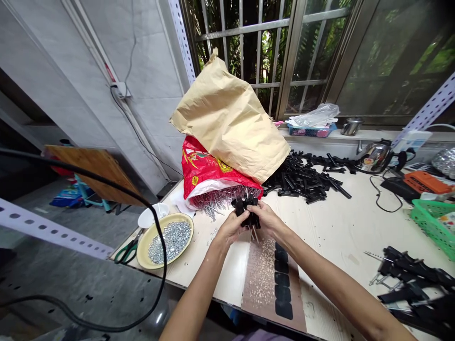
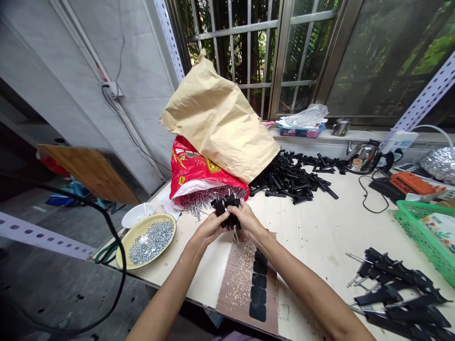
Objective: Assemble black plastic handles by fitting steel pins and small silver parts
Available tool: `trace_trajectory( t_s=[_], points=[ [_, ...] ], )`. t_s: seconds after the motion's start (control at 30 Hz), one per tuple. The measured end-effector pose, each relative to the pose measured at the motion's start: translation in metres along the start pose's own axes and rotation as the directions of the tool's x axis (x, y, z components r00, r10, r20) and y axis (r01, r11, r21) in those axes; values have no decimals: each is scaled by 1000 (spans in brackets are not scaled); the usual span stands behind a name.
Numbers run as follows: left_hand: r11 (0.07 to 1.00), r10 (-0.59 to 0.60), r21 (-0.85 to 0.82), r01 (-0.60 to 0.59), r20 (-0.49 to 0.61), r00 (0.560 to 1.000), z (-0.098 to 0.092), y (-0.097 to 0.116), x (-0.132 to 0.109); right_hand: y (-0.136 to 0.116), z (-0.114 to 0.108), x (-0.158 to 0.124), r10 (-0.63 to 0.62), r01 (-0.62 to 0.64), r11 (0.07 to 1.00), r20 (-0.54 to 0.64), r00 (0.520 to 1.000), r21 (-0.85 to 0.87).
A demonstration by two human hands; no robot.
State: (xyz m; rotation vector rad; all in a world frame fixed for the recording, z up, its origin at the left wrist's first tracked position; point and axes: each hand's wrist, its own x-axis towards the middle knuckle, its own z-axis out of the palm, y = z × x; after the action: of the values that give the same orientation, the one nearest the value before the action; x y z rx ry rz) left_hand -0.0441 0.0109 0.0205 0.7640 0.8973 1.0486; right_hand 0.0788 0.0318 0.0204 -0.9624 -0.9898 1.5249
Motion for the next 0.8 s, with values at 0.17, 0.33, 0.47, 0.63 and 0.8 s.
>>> trace_trajectory(
  t_s=[0.17,0.33,0.47,0.63,0.8],
  points=[
    [999,24,-23,-27,-114,993,1,4,4,-4,-2,-7,-196,187,976,-78,977,-109],
    [966,259,62,-251,-211,943,21,5,5,-6,3,-12,-436,402,874,-79,896,-272],
    [979,201,0,-205,-203,958,27,5,8,-4,1,-8,-431,364,861,-128,893,-356],
    [978,-33,-208,14,-89,995,18,7,11,-9,-8,-5,-525,463,630,98,845,-624],
    [978,-6,-208,-11,-79,997,21,5,16,-2,-7,-2,-473,395,686,37,880,-612]
  ],
)
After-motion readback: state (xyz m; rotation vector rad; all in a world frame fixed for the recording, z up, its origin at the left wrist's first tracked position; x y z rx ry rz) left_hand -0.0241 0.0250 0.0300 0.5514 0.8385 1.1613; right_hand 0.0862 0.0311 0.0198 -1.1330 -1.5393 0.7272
